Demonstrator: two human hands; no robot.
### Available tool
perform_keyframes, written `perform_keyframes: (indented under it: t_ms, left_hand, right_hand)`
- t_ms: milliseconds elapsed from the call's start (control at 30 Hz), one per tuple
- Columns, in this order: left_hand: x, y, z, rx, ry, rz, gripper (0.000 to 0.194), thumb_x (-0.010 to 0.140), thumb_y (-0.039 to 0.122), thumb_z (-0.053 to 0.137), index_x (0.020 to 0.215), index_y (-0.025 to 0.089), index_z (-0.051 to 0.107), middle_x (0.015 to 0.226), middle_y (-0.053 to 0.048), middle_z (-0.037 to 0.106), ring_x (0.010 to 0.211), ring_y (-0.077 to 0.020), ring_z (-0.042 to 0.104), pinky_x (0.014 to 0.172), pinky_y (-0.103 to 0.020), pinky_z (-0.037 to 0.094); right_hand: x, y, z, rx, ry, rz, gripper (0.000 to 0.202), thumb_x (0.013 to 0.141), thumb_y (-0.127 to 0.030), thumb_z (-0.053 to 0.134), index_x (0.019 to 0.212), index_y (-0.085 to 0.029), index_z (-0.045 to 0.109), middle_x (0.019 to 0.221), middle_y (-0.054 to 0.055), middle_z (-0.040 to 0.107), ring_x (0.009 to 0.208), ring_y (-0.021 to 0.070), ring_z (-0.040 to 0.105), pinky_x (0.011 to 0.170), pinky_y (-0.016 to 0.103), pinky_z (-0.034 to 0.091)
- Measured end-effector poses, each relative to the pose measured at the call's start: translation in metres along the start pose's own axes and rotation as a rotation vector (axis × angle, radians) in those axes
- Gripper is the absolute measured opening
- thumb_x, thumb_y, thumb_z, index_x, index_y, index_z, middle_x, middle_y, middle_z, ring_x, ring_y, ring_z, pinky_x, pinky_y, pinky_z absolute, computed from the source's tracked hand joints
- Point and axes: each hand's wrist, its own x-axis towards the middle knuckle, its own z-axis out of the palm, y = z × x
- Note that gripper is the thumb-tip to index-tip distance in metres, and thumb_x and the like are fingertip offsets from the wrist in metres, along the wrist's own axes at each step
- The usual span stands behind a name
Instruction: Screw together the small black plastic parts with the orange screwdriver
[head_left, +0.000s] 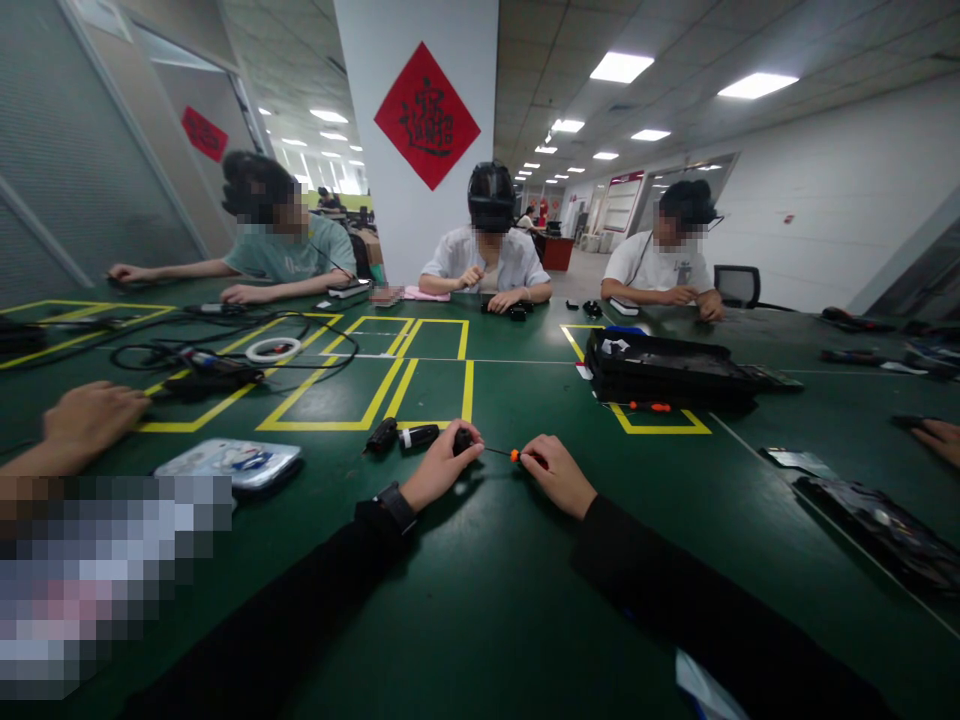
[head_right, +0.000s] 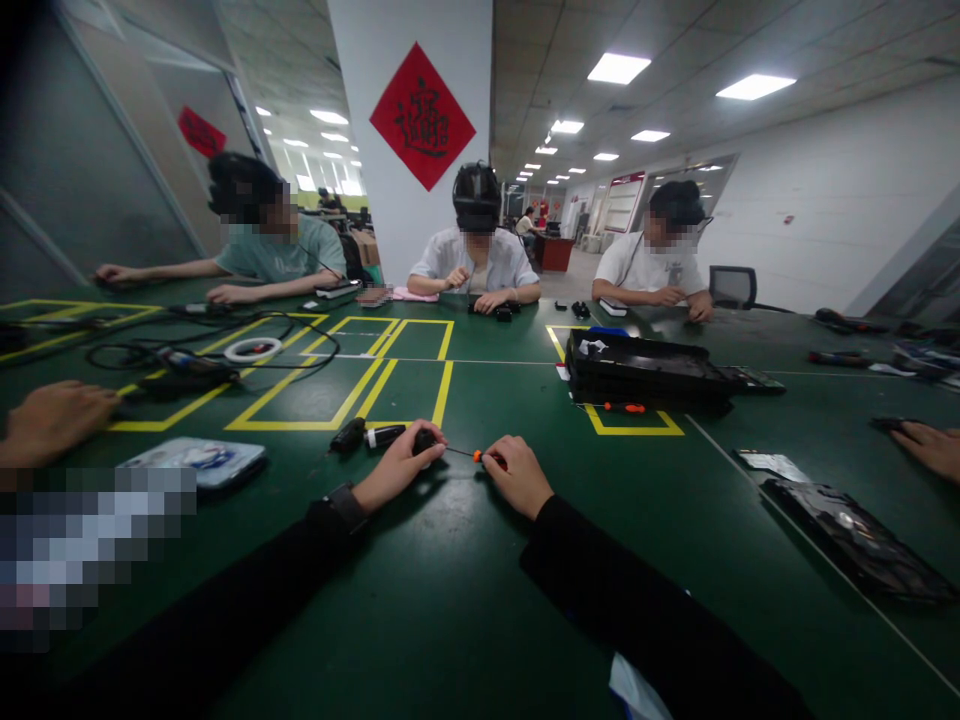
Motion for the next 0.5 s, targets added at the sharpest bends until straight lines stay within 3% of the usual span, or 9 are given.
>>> perform_keyframes:
  t_ms: [500]
  left_hand:
    - [0.0006,-0.0018,0.0004,0.011,-0.007,0.002,0.017,0.079,0.031,0.052,0.092,0.019,0.05,0.09,-0.002,0.057,0.086,-0.0151,0.053,0.083,-0.03,0.04]
  right_hand:
    - [0.0007,0.0,0.0003,0.006,0.009,-0.001,0.021,0.086,-0.028,0.046,0.077,-0.016,0.06,0.08,0.004,0.056,0.08,0.016,0.047,0.074,0.03,0.036]
